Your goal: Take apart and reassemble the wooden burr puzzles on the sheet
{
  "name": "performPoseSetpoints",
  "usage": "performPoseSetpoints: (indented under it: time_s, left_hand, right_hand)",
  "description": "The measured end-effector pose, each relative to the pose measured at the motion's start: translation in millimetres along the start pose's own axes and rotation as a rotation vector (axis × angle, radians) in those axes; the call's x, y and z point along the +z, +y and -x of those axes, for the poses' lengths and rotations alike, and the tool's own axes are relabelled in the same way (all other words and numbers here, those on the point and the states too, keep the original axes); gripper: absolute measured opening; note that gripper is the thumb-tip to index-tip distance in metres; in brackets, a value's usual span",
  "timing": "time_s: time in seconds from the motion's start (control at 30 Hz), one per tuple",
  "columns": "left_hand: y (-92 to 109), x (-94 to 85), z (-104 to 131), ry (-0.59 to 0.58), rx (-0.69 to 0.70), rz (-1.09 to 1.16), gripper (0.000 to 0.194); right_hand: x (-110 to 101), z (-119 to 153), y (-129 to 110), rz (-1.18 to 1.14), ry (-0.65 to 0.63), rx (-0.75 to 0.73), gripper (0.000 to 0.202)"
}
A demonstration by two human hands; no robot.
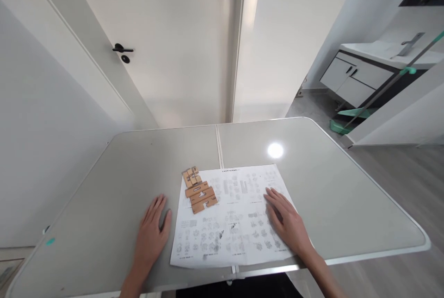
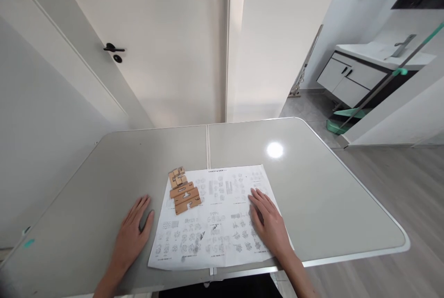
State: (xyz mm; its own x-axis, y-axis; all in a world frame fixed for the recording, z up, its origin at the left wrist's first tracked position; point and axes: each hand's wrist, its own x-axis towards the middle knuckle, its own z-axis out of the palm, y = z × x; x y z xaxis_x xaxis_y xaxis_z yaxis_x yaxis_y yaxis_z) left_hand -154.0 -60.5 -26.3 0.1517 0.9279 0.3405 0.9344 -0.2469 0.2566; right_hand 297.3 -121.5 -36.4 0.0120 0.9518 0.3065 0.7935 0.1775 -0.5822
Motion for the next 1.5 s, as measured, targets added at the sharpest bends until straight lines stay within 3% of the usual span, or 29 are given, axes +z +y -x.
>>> performPoseSetpoints:
  time_s: [1.5]
  left_hand:
    - [-4,5.4,10,0.02,-0.008,0.018,0.05]
  right_hand:
    - [6,2,7,0.028,0.022,-0.006,0.039]
